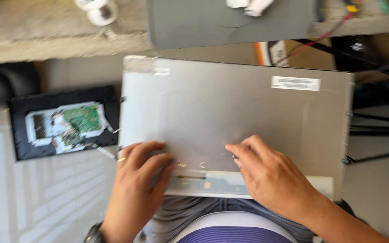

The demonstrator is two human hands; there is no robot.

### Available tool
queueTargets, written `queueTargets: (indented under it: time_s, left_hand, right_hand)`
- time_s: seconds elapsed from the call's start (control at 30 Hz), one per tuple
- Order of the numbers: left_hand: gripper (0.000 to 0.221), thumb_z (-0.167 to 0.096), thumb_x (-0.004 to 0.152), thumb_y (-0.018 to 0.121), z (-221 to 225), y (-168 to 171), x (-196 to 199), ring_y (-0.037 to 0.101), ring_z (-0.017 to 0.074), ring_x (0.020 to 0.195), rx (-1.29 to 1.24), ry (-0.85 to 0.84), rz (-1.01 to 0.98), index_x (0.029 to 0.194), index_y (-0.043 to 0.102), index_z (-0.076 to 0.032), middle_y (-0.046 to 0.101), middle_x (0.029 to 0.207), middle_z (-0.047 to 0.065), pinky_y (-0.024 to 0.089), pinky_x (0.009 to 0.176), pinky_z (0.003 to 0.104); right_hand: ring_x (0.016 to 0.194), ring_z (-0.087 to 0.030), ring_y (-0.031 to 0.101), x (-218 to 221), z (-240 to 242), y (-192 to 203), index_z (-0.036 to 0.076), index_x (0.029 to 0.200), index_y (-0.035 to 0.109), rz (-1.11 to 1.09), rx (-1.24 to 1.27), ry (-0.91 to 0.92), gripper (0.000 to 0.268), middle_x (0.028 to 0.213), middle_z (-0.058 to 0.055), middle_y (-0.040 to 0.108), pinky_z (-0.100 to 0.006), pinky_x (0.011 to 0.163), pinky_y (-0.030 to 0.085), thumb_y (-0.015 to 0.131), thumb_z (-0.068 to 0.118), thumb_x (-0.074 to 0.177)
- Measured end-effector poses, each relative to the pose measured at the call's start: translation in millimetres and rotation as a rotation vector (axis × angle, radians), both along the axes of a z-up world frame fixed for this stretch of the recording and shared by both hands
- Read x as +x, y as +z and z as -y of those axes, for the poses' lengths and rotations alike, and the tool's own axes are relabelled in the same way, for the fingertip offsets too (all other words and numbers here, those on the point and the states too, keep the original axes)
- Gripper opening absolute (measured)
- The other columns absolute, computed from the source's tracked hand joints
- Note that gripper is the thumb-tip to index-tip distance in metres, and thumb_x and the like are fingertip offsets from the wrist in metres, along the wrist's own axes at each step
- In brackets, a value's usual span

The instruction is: Cleaning the back of a monitor panel with a cloth and using a small tool to adjust or remove components on the edge.

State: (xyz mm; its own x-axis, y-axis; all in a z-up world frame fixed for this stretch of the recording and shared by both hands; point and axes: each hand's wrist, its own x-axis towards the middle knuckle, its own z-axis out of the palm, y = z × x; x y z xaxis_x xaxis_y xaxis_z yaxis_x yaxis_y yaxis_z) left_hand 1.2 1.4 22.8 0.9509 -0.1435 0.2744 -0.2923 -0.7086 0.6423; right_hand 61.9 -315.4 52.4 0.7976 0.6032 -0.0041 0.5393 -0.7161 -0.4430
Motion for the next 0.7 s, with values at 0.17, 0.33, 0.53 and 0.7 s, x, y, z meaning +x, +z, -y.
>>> queueTargets:
  time_s: [0.17,0.33,0.53,0.7]
  left_hand:
    - [0.031,-0.028,0.105,0.077,-11,-8,-20,0.065,0.0362,0.129,0.244,0.036,-0.058,0.134,0.08,-0.017,0.072,0.148,0.008,0.058,0.109,0.052]
    - [0.048,-0.044,0.103,0.075,-14,-14,-35,0.072,0.0414,0.123,0.47,0.044,-0.296,0.146,0.077,-0.025,0.077,0.133,0.0,0.056,0.1,0.06]
    - [0.019,-0.025,0.11,0.068,-2,14,-15,0.063,0.0386,0.11,0.481,-0.072,-0.338,0.126,0.075,-0.016,0.07,0.118,0.008,0.052,0.099,0.054]
    - [0.011,-0.029,0.109,0.074,-5,3,-2,0.064,0.0362,0.103,0.274,-0.032,-0.446,0.111,0.08,-0.02,0.069,0.104,0.005,0.053,0.099,0.051]
  right_hand:
    - [0.062,-0.009,0.052,5,56,16,0.008,0.136,0.082,-0.055,0.314,-0.294,0.041,0.099,-0.001,0.067,-0.027,0.062,0.049,0.085,0.028,0.101]
    - [0.091,-0.015,0.083,-32,43,1,0.015,0.124,0.088,0.013,0.219,-0.199,0.027,0.122,-0.002,0.081,-0.026,0.061,0.073,0.083,0.022,0.099]
    - [0.075,-0.019,0.082,-70,13,-40,0.011,0.143,0.076,0.247,0.003,0.011,0.055,0.138,-0.004,0.074,-0.041,0.054,0.068,0.088,0.011,0.09]
    - [0.076,-0.018,0.082,-64,8,-49,0.016,0.141,0.078,0.149,0.031,-0.055,0.051,0.129,0.001,0.073,-0.041,0.057,0.07,0.084,0.008,0.09]
